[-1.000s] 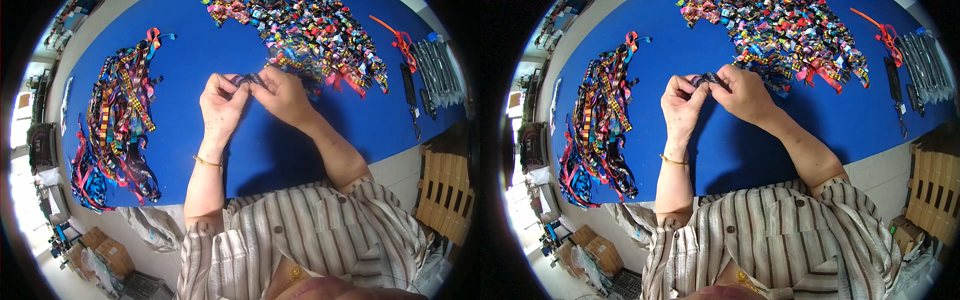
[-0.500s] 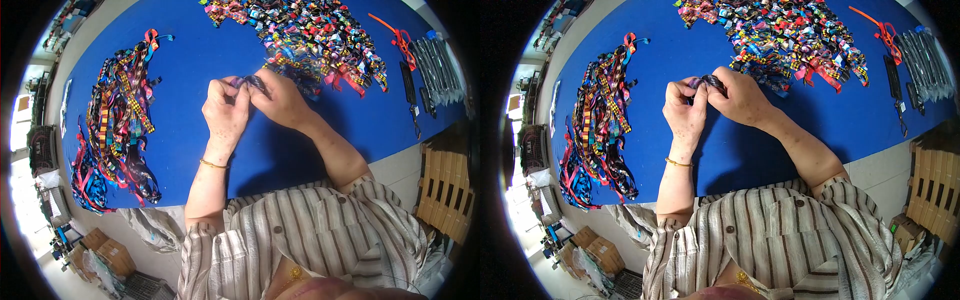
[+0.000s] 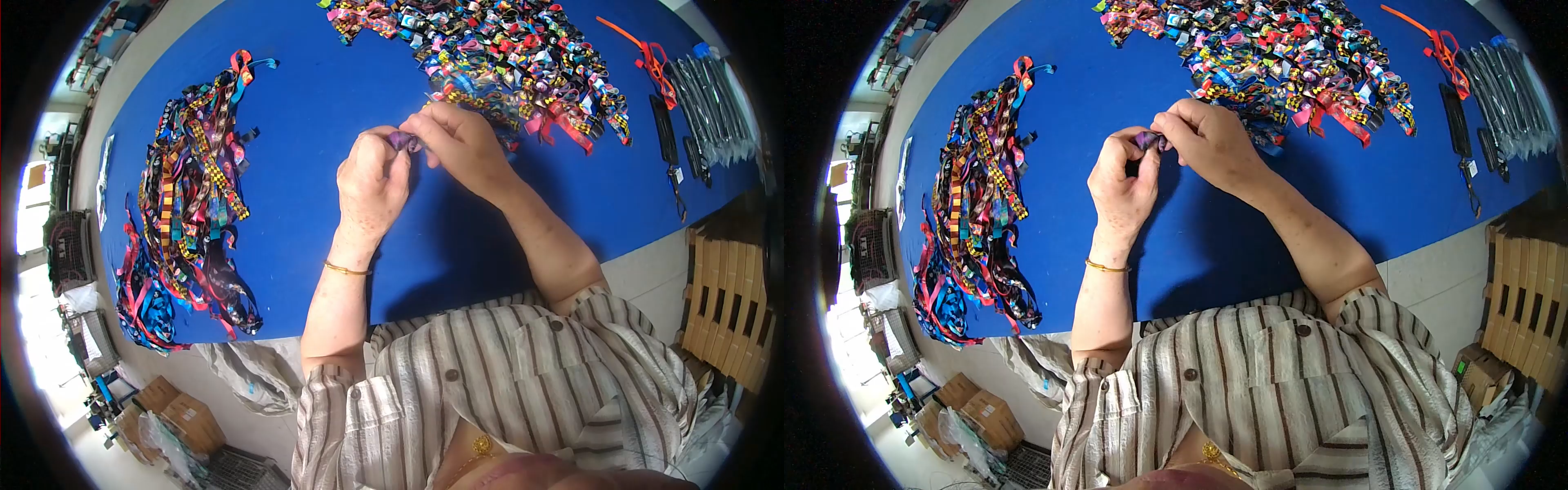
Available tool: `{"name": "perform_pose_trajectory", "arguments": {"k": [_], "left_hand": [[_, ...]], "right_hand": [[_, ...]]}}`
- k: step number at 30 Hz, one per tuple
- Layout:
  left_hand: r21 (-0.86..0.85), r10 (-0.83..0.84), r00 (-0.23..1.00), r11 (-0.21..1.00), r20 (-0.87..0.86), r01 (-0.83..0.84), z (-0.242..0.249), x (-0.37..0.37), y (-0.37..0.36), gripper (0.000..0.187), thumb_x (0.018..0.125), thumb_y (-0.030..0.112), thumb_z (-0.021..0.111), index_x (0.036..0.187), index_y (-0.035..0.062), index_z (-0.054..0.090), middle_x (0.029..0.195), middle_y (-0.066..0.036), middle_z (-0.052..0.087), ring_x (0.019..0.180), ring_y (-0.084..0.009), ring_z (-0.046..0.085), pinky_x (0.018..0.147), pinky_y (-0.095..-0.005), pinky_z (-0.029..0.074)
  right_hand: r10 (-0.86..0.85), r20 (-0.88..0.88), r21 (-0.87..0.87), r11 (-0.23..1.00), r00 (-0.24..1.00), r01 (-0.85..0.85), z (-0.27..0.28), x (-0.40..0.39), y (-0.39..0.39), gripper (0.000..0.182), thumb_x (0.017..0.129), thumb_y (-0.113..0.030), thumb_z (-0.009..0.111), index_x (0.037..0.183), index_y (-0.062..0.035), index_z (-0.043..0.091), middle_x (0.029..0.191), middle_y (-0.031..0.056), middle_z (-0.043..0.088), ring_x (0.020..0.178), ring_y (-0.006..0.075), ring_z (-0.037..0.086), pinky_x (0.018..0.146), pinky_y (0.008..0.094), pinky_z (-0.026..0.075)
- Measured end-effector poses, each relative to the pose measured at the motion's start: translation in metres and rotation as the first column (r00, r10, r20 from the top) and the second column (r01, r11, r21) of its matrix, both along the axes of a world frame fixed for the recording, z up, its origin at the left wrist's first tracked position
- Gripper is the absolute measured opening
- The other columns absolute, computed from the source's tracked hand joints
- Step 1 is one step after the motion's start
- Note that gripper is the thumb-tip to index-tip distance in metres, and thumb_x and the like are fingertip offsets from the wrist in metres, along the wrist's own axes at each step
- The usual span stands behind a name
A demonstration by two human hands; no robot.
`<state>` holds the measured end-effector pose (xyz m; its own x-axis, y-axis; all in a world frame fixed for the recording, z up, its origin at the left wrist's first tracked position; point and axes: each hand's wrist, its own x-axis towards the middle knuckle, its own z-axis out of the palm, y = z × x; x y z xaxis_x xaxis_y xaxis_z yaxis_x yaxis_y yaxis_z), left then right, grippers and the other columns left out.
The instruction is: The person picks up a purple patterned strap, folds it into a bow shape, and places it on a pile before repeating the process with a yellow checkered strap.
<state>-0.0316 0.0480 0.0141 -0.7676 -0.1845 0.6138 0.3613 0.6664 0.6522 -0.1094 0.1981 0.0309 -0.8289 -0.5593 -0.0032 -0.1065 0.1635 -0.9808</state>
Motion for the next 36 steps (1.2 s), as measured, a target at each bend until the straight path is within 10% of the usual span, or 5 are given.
{"name": "perform_pose_trajectory", "arguments": {"k": [9, 28, 36], "left_hand": [[-0.292, 0.044, 0.995, 0.954, -0.088, -0.068, -0.003, -0.002, -0.005, 0.026, 0.082, -0.007, 0.075, 0.088, 0.0046, 0.052, 0.095, -0.011, 0.072, 0.076, -0.0276, 0.07, 0.064, -0.0345, 0.055], [-0.313, -0.012, 0.982, 0.949, -0.189, -0.048, -0.001, -0.002, 0.001, 0.028, 0.075, -0.005, 0.081, 0.086, 0.0036, 0.056, 0.112, -0.019, 0.068, 0.083, -0.0328, 0.07, 0.069, -0.0373, 0.058], [-0.258, 0.206, 0.947, 0.928, -0.245, -0.269, -0.002, -0.002, 0.002, 0.026, 0.078, 0.001, 0.083, 0.098, 0.0047, 0.067, 0.127, -0.022, 0.058, 0.11, -0.0358, 0.062, 0.089, -0.0391, 0.054]], "right_hand": [[0.092, 0.25, -0.001, 0.996, 0.964, -0.094, 0.006, -0.006, 0.006, 0.023, 0.1, -0.026, 0.063, 0.099, -0.0047, 0.071, 0.08, -0.0014, 0.066, 0.065, 0.005, 0.059, 0.055, 0.0216, 0.046], [0.066, 0.38, -0.307, 0.95, 0.922, 0.059, -0.002, -0.01, 0.009, 0.009, 0.092, -0.016, 0.063, 0.09, -0.0076, 0.065, 0.073, -0.005, 0.056, 0.062, 0.004, 0.045, 0.055, 0.0212, 0.034], [-0.17, -0.035, -0.384, 0.912, 0.985, 0.143, 0.005, 0.004, -0.003, 0.005, 0.096, -0.006, 0.065, 0.098, -0.003, 0.062, 0.08, -0.0035, 0.058, 0.071, 0.0034, 0.052, 0.063, 0.0225, 0.043]]}}
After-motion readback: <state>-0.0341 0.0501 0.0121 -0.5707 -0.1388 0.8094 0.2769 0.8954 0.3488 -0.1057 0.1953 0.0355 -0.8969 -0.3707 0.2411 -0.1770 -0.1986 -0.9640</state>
